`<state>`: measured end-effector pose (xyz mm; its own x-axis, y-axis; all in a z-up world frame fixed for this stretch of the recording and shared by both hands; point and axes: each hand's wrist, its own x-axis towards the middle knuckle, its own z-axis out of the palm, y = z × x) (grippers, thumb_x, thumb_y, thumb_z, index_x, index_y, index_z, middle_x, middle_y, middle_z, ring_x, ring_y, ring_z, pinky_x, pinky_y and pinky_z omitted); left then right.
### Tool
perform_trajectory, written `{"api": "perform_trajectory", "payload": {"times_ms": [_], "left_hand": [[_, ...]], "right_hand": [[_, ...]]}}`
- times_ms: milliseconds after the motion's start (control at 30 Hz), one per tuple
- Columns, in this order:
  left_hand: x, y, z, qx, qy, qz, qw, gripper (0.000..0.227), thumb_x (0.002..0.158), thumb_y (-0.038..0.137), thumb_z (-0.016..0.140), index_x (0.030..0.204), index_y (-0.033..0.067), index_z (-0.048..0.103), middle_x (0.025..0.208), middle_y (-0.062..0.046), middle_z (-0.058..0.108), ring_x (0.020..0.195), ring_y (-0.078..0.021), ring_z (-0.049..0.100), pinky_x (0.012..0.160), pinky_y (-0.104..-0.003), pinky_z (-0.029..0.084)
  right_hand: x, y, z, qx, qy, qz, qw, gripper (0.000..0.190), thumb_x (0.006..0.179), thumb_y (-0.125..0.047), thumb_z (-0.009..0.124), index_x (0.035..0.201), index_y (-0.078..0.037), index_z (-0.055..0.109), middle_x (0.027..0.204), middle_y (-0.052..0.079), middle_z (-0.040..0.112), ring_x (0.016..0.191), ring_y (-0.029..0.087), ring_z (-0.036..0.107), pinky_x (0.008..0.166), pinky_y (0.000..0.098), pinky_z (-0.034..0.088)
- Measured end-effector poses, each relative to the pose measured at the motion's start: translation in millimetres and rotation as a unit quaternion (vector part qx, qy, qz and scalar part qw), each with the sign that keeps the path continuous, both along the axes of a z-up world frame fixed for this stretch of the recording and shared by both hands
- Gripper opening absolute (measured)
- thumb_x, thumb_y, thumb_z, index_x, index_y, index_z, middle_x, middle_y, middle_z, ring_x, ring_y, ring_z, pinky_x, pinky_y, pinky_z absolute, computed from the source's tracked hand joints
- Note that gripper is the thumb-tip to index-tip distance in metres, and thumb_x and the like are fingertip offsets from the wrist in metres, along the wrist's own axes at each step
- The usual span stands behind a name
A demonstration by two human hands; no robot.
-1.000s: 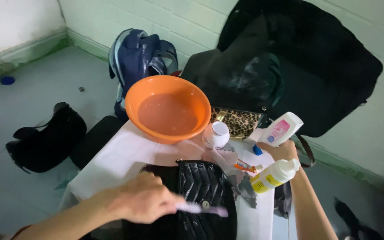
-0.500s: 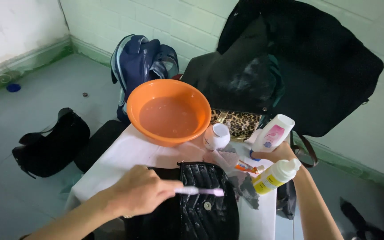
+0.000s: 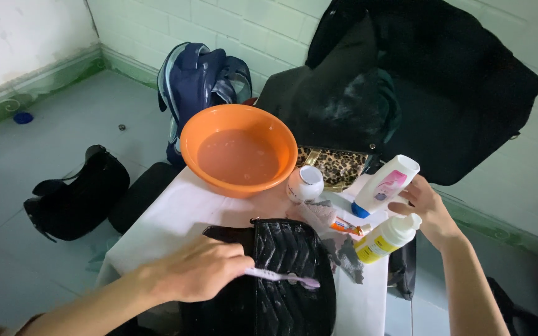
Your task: Applying leather conditioner to a black handbag using a toothbrush for detailed scrubbing and spreading.
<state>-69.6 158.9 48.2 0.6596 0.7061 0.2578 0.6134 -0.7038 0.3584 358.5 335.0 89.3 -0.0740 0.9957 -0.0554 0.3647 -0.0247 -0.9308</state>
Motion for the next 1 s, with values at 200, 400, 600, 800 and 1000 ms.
{"api": "perform_trajectory", "payload": {"times_ms": [200,400,600,800,1000], "left_hand": [[7.9,10.0,-4.7,0.147,-0.022,-0.003,0.989,0.019,0.106,0.022,0.049,0.105,0.0162,0.067,0.054,0.003,0.05,0.035,-0.0086,0.035,0.032,-0.026,0.027],[10.6,-22.2,4.3,0.035,-0.029,-0.067,0.997,0.023,0.099,0.019,0.051,0.114,0.0132,0.068,0.06,-0.009,0.059,0.037,-0.0259,0.056,0.036,-0.039,0.043],[23.4,-23.0,-5.9,0.064,-0.061,-0.068,0.994,0.032,0.101,0.017,0.052,0.128,0.013,0.069,0.06,-0.004,0.055,0.039,-0.0168,0.046,0.036,-0.03,0.038],[17.8,0.5,3.8,0.098,0.021,-0.051,0.994,0.033,0.1,0.022,0.047,0.126,0.0199,0.066,0.055,-0.007,0.061,0.034,-0.0191,0.054,0.03,-0.035,0.038],[21.9,-19.1,-0.3,0.038,-0.035,-0.182,0.982,0.028,0.1,0.017,0.054,0.122,0.0111,0.071,0.055,-0.004,0.056,0.035,-0.0164,0.05,0.033,-0.032,0.038]], "right_hand": [[27.4,-61.6,1.0,0.078,-0.021,-0.072,0.994,0.077,0.08,0.006,0.057,0.154,-0.005,0.038,0.145,0.02,0.054,0.135,0.033,0.051,0.111,0.0474,0.04],[60.4,-169.5,-158.9,0.309,-0.306,-0.069,0.898,0.043,0.066,-0.005,0.079,0.108,-0.002,0.07,0.115,0.016,0.074,0.109,0.032,0.068,0.104,0.0427,0.051],[-35.8,-242.2,-215.8,0.274,-0.282,0.047,0.918,0.075,0.071,-0.038,0.085,0.135,-0.009,0.06,0.133,0.013,0.068,0.128,0.027,0.065,0.11,0.0423,0.05],[-74.2,-267.8,-168.9,0.22,-0.276,-0.058,0.934,0.062,0.067,-0.052,0.085,0.116,-0.015,0.076,0.115,0.008,0.076,0.113,0.024,0.073,0.1,0.0395,0.057],[-69.0,-264.6,-166.6,0.234,-0.184,-0.074,0.952,0.062,0.052,-0.037,0.097,0.106,-0.012,0.083,0.11,0.011,0.082,0.112,0.024,0.078,0.1,0.0376,0.059]]}}
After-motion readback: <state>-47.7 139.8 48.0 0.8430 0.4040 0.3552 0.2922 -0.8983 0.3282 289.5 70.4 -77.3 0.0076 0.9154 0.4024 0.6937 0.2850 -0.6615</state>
